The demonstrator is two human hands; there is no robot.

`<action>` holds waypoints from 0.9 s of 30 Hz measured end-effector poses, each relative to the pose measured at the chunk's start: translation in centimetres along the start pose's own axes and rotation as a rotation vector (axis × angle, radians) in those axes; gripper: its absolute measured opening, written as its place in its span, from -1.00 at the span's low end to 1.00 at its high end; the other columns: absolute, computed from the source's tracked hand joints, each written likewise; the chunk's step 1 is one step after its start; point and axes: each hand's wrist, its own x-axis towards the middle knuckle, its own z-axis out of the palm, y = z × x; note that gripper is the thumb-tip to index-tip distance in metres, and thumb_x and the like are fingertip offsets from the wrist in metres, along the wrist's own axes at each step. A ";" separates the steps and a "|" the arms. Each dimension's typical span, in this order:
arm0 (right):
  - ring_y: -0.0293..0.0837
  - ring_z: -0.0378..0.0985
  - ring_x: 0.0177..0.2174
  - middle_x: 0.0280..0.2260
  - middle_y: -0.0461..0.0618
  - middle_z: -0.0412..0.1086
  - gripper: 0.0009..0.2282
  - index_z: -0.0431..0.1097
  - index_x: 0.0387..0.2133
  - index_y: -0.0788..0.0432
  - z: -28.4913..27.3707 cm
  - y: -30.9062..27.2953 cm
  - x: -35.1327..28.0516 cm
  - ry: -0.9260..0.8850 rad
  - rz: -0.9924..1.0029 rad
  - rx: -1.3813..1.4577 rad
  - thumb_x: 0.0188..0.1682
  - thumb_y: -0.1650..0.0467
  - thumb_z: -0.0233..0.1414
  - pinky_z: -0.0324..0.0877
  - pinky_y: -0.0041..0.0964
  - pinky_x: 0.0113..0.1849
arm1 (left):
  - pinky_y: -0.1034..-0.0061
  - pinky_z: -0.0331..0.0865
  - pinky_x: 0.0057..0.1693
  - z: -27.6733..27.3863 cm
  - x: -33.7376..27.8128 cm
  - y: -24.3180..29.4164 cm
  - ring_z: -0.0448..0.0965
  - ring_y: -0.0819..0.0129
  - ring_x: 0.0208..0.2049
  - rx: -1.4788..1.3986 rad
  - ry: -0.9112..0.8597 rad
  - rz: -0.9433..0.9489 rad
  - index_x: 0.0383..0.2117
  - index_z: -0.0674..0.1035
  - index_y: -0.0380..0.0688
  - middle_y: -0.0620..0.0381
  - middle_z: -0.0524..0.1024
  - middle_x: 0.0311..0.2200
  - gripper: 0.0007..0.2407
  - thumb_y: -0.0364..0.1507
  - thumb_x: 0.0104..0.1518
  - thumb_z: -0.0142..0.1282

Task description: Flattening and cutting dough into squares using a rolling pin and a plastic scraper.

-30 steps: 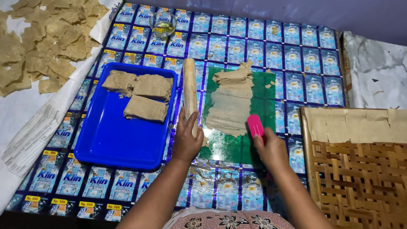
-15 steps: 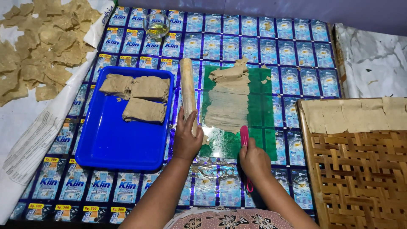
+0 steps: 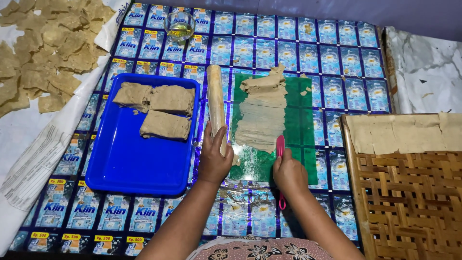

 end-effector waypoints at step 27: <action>0.46 0.60 -0.22 -0.36 0.44 0.52 -0.74 0.26 -0.18 0.19 -1.2 -1.9 12.3 0.124 -0.056 0.032 0.08 0.25 -0.21 0.47 0.33 -0.16 | 0.04 0.38 0.23 -0.1 0.4 0.0 0.24 -0.32 0.28 0.015 0.001 0.004 0.15 0.48 -0.03 -0.39 0.13 0.32 -0.59 -0.52 0.10 0.09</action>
